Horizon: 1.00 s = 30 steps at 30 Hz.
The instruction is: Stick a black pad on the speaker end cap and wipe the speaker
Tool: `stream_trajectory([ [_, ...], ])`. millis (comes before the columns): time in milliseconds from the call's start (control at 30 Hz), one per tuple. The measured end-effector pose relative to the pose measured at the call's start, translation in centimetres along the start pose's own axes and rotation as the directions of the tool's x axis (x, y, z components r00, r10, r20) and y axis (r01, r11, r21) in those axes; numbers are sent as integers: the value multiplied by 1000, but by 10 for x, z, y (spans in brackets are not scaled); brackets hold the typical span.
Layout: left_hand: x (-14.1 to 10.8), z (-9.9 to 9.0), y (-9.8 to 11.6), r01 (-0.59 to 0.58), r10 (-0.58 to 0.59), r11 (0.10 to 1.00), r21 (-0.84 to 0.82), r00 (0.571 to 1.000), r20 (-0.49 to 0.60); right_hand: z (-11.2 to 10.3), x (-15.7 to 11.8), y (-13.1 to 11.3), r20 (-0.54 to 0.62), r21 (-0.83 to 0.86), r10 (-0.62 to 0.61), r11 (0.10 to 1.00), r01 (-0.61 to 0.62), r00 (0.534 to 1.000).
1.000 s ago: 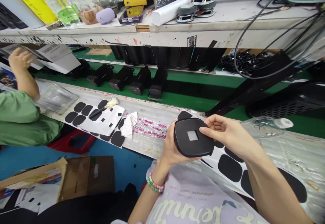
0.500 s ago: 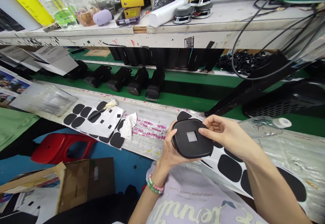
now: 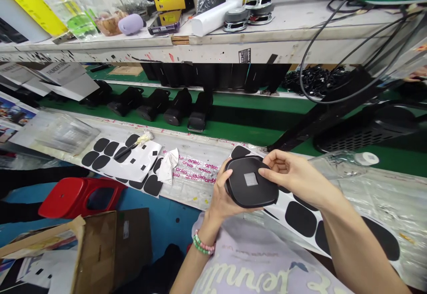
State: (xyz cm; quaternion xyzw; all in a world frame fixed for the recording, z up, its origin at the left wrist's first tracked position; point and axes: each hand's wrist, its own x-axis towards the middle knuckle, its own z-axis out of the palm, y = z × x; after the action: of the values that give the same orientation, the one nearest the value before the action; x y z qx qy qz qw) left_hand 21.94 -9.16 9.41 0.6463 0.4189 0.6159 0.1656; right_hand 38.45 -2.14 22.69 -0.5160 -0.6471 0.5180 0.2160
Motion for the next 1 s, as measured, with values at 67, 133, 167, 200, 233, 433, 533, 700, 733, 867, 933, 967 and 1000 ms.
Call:
stream_trajectory([
  [67,-1,0,-1,-3,3,1000,2,1000,4,3,0,-2,2,-61,-13,998,13,1000],
  [133,-1,0,-1,-5,5,1000,5,1000,5,4,0,-3,-8,-178,-34,983,32,999],
  [167,-1,0,-1,-16,16,1000,6,1000,5,2,1,-3,-17,-264,-39,964,33,999],
  [200,-1,1,-1,-31,31,999,6,999,7,-2,0,-3,-27,-367,-39,930,27,999],
  [233,-1,1,-1,-49,49,999,3,999,10,-7,0,-3,-49,-483,-26,876,-1,998],
  [433,-4,2,0,-14,14,999,-34,1000,-13,-21,-10,-5,-337,-856,-327,497,-143,883],
  [533,-11,-2,-1,48,-48,998,49,999,11,21,-13,-6,-91,-886,-620,407,221,779],
  [700,-11,-4,5,111,-126,972,208,990,61,67,-6,5,142,-862,-551,340,377,822],
  [733,-9,-2,6,126,-142,971,205,988,61,63,-4,8,103,-871,-531,360,333,841],
  [867,1,8,7,147,-158,979,142,985,65,28,5,24,-132,-826,-387,552,115,913],
  [933,2,12,3,106,-111,991,88,992,62,12,5,33,-211,-729,-249,684,17,945],
  [967,1,12,0,77,-81,994,75,995,63,7,5,38,-241,-659,-182,752,-23,953],
  [1000,-1,12,-3,48,-53,996,74,996,65,4,3,42,-262,-576,-128,816,-49,957],
])
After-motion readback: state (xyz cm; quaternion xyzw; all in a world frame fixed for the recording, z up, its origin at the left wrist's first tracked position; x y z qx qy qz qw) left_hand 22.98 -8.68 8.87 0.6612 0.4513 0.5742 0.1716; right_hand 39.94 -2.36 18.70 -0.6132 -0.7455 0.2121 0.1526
